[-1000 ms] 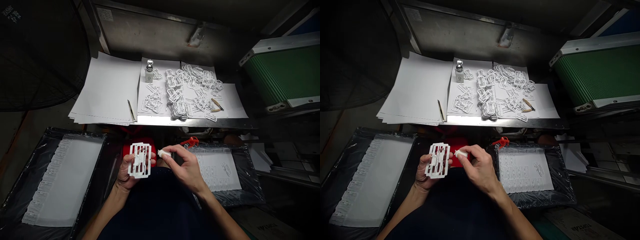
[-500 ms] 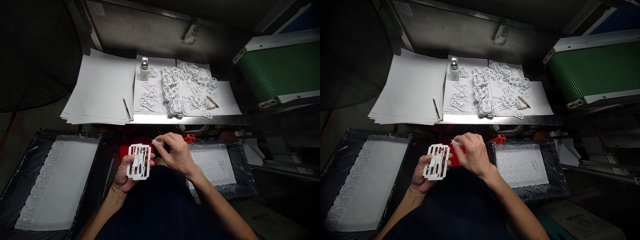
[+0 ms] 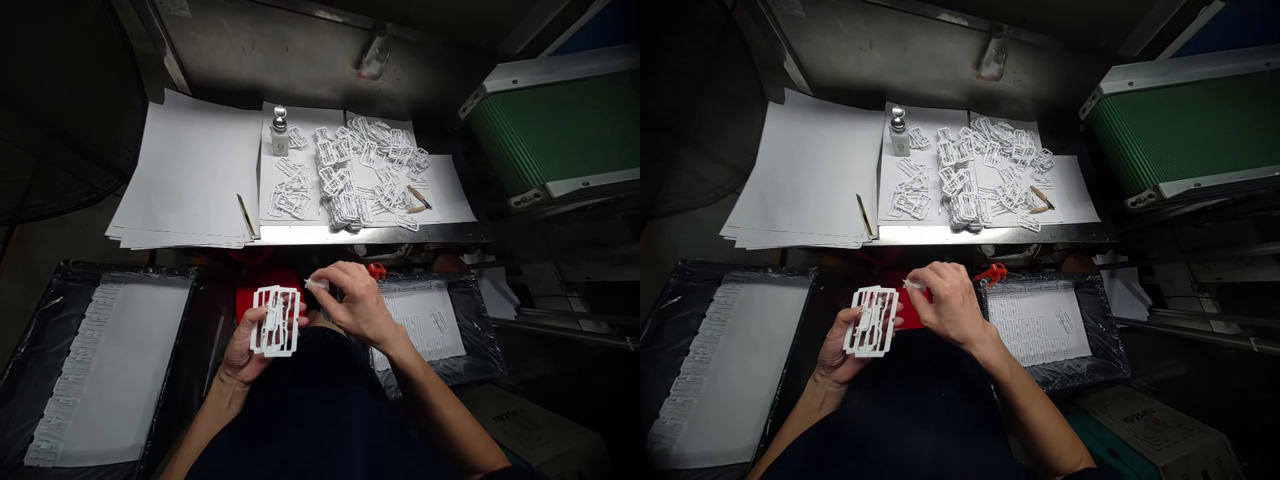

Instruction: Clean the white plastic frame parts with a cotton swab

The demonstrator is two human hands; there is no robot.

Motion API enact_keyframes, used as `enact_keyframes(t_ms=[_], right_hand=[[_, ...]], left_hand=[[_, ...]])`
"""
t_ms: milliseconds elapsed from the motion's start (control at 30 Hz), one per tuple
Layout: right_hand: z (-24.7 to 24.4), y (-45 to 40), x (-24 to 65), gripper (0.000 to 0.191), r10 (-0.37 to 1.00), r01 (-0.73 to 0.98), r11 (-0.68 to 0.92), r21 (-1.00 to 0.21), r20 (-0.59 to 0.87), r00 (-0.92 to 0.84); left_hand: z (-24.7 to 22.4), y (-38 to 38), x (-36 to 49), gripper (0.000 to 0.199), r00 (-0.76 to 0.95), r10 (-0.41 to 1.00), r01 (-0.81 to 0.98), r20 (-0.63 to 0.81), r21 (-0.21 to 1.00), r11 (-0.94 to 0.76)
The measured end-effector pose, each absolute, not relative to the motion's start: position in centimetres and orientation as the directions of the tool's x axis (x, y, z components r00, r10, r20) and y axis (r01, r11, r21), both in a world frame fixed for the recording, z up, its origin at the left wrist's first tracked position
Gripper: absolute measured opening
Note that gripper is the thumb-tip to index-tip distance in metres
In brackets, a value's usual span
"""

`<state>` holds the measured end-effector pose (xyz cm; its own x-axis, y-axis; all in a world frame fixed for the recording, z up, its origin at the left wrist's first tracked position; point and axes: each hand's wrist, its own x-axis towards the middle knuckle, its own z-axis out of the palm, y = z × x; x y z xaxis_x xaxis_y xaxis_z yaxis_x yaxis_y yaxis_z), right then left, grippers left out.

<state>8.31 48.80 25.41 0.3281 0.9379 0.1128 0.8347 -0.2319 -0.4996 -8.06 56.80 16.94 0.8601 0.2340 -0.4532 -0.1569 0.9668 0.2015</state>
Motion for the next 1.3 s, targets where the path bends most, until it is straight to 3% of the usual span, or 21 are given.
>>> enact_keyframes(t_ms=[233,533,833,1000,1167,1300], right_hand=[[25.1,48.6,7.3,0.013,0.911,0.774,-0.26,-0.578,0.118,0.394],[23.6,48.3,6.6,0.015,0.944,0.867,-0.231,-0.441,0.116,0.31],[24.4,46.1,5.5,0.013,0.975,0.818,-0.177,-0.547,0.018,0.223],[24.8,45.7,4.9,0.012,0.974,0.793,-0.165,-0.587,0.032,0.226],[24.4,46.6,3.5,0.016,0.987,0.824,-0.079,-0.562,0.071,0.143],[24.2,46.1,3.8,0.016,0.988,0.838,-0.101,-0.536,0.046,0.149]], left_hand=[[16.8,57.1,-7.7,0.034,0.824,0.243,-0.168,-0.512,0.189,0.968],[17.1,56.8,-7.2,0.029,0.766,0.283,-0.193,-0.578,0.214,0.958],[17.3,57.2,-7.2,0.037,0.756,0.322,-0.208,-0.57,0.257,0.944],[17.5,57.2,-6.9,0.04,0.75,0.33,-0.202,-0.573,0.277,0.939],[17.4,56.8,-6.9,0.041,0.756,0.343,-0.212,-0.557,0.287,0.934],[17.4,56.7,-7.1,0.042,0.743,0.369,-0.231,-0.559,0.304,0.924]])
